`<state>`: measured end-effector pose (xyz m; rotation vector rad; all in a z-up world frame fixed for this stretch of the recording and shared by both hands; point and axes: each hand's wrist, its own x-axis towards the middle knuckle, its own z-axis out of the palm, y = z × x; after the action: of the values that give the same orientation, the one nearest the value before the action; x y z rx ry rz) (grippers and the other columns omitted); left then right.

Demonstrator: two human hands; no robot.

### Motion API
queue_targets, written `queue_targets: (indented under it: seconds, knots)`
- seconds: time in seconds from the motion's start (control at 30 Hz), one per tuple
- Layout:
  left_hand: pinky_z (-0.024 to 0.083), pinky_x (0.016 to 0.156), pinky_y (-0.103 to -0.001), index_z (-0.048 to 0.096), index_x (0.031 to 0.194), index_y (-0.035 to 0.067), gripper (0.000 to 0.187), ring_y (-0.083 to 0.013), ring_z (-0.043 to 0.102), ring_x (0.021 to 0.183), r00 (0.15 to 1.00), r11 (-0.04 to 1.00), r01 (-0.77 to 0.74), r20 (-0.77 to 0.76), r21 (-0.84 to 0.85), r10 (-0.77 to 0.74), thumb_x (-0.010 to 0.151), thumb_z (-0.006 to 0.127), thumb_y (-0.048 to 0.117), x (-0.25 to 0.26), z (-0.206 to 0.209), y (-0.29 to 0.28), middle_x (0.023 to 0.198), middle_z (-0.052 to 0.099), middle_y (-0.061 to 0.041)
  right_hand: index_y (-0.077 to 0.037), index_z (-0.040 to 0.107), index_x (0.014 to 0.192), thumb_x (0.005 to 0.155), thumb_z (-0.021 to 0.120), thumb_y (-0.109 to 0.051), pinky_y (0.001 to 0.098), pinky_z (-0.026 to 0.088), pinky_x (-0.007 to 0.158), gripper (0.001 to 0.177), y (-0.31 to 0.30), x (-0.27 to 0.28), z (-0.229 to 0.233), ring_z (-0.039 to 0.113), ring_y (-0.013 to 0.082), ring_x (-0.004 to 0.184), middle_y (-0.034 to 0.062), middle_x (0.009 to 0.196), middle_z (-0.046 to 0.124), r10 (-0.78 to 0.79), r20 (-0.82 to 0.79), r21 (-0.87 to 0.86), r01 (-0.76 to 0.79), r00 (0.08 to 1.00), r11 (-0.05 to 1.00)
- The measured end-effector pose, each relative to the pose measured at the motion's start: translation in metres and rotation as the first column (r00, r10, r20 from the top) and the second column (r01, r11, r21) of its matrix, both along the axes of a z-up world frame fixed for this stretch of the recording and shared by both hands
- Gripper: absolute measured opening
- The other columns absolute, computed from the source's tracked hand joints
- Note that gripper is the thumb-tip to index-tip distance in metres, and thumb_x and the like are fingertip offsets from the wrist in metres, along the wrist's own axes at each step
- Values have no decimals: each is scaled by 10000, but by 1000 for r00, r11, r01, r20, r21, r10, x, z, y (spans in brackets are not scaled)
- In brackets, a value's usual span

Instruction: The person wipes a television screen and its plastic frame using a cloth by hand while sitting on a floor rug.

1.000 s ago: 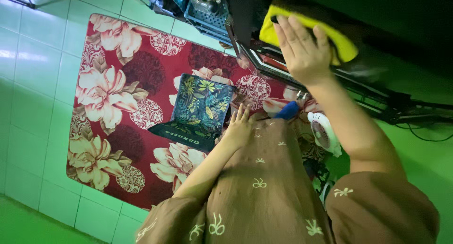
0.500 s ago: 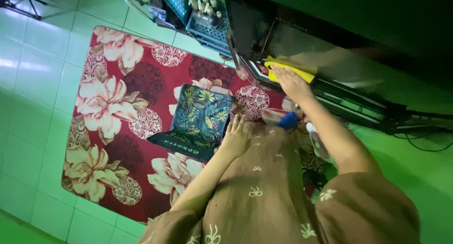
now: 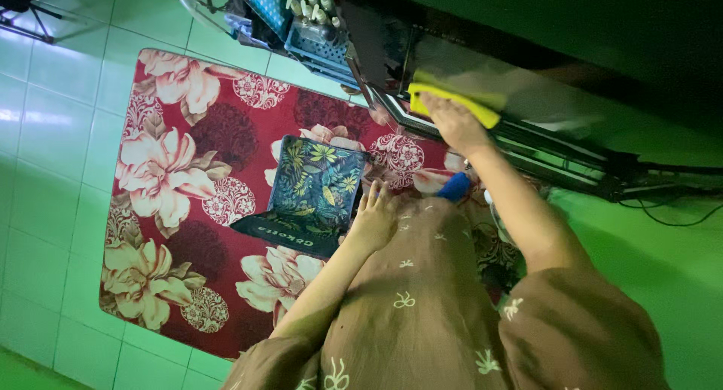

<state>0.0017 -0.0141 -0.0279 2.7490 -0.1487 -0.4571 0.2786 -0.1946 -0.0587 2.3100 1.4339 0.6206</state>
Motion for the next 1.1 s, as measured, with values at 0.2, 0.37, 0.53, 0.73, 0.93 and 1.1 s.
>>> queue_targets:
  seconds: [0.2, 0.37, 0.53, 0.73, 0.93, 1.1]
  knots:
    - [283, 1165, -605, 450, 1468, -4, 685, -491, 187, 1511, 999, 999, 32, -39, 16, -31, 897, 640, 326, -9, -12, 9, 1630, 227, -283, -82, 368, 1614, 1021, 410, -214, 326, 136, 1265, 609, -12, -2, 9, 354, 92, 1522, -9, 1686, 349, 51, 22, -104, -48, 998, 993]
    - [285, 1175, -601, 474, 1452, 11, 631, -479, 179, 1536, 996, 995, 81, -48, 53, -78, 929, 629, 328, -11, -22, 10, 1655, 215, -263, -116, 528, 1580, 1112, 450, -241, 388, 92, 1314, 490, -11, 3, 138, 346, 133, 1562, 14, 1658, 449, 19, 159, 234, -57, 987, 971]
    - [282, 1194, -596, 494, 1461, 54, 612, -480, 187, 1531, 999, 999, 43, 28, -24, -42, 920, 631, 302, 0, -12, 10, 1632, 232, -257, -149, 540, 1591, 1132, 487, -243, 482, 69, 1308, 471, -24, 12, 111, 346, 187, 1566, 30, 1665, 445, -46, 287, 387, -72, 957, 919]
    - [286, 1163, -578, 482, 1491, 54, 646, -478, 200, 1520, 983, 980, 123, 114, 159, -142, 908, 651, 277, -8, -16, 18, 1650, 246, -252, -110, 505, 1653, 1025, 409, -213, 295, 271, 1182, 644, -38, -16, -32, 430, 118, 1405, 11, 1673, 460, -94, -130, -96, 82, 987, 992]
    - [260, 1187, -592, 469, 1442, -5, 702, -489, 182, 1507, 997, 999, 22, -75, -45, -26, 874, 673, 354, -11, -4, 29, 1622, 225, -282, -124, 471, 1564, 1047, 468, -198, 278, 307, 1247, 523, -69, -6, 51, 416, 63, 1503, -2, 1646, 422, 47, -22, -9, -47, 999, 999]
    - [264, 1178, -595, 465, 1455, -33, 716, -482, 175, 1523, 995, 996, 87, -46, 18, -86, 892, 666, 360, -15, -12, 28, 1638, 229, -268, -178, 392, 1671, 1176, 520, -223, 459, 24, 1340, 513, -102, 8, 142, 226, 220, 1616, 58, 1737, 284, -39, 330, 354, -85, 943, 931]
